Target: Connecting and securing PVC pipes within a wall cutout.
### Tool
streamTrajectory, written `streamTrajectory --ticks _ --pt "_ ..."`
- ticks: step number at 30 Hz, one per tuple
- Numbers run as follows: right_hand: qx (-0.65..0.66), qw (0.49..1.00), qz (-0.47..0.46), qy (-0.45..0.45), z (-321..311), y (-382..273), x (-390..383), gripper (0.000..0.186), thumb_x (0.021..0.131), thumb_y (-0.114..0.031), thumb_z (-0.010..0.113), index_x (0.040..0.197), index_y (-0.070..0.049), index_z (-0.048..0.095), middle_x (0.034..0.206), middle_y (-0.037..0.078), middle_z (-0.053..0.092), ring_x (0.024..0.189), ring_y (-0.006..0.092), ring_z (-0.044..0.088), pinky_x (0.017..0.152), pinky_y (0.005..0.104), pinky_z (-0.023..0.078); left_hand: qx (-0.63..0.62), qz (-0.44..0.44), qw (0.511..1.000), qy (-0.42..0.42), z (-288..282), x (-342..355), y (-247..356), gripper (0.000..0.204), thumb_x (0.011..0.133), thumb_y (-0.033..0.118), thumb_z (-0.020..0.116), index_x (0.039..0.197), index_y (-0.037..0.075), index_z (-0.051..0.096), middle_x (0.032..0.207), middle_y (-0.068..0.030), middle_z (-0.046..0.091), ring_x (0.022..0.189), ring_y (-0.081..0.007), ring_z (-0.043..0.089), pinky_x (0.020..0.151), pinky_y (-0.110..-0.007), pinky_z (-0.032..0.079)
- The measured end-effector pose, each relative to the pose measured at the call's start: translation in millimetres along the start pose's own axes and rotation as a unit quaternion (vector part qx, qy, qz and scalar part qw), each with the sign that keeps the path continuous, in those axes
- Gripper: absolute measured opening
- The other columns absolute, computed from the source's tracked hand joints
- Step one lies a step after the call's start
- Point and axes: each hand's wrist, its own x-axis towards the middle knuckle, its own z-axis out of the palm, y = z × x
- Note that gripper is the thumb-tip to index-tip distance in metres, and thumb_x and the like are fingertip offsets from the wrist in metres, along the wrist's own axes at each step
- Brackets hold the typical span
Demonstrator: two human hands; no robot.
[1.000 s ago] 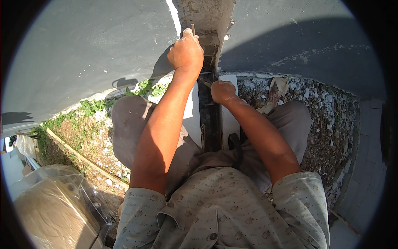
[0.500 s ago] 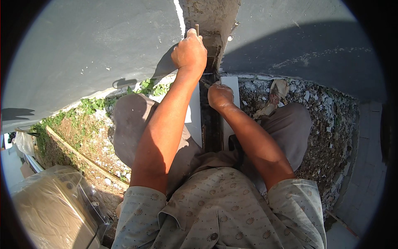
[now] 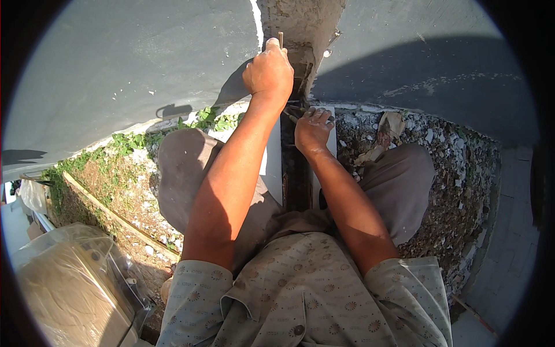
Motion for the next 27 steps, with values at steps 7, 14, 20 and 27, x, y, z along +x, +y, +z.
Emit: streamTrajectory --ticks 7,14,20,27 --pt "-0.014 0.998 -0.025 0.054 13 10 -7 0.039 0.081 -0.017 0.055 0.114 0.005 0.054 0.114 0.017 0.053 0.108 0.0329 0.046 0.085 0.0440 0.038 -0.003 0.003 1.000 -0.011 -2 -1 -2 0.020 0.089 0.026 0.052 0.097 0.008 0.055 0.074 -0.0168 0.066 0.073 -0.0356 0.066 0.064 -0.045 0.051" --pt "0.154 0.951 -0.065 -0.259 -7 30 27 0.023 0.089 -0.015 0.051 0.102 0.002 0.058 0.086 0.017 0.063 0.075 0.0224 0.063 0.053 0.0390 0.046 0.009 0.012 1.000 -0.008 -2 -1 -3 0.021 0.089 0.026 0.052 0.098 0.008 0.054 0.073 -0.0160 0.066 0.072 -0.0351 0.066 0.064 -0.045 0.051" --pt "0.560 0.700 0.141 -0.421 -9 47 23 0.029 0.094 -0.031 0.047 0.092 -0.002 0.050 0.070 0.009 0.059 0.046 0.0137 0.054 0.031 0.0227 0.028 0.012 0.025 1.000 0.005 0 1 -3 0.021 0.089 0.026 0.052 0.098 0.008 0.054 0.071 -0.0160 0.066 0.071 -0.0348 0.066 0.064 -0.045 0.051" --pt "0.401 0.854 0.053 -0.328 -25 46 13 0.033 0.081 -0.025 0.065 0.100 -0.001 0.051 0.078 0.012 0.060 0.056 0.0172 0.061 0.040 0.0253 0.044 0.003 0.006 1.000 -0.010 -1 1 -2 0.020 0.088 0.026 0.052 0.098 0.008 0.054 0.074 -0.0165 0.066 0.073 -0.0353 0.066 0.064 -0.046 0.051"
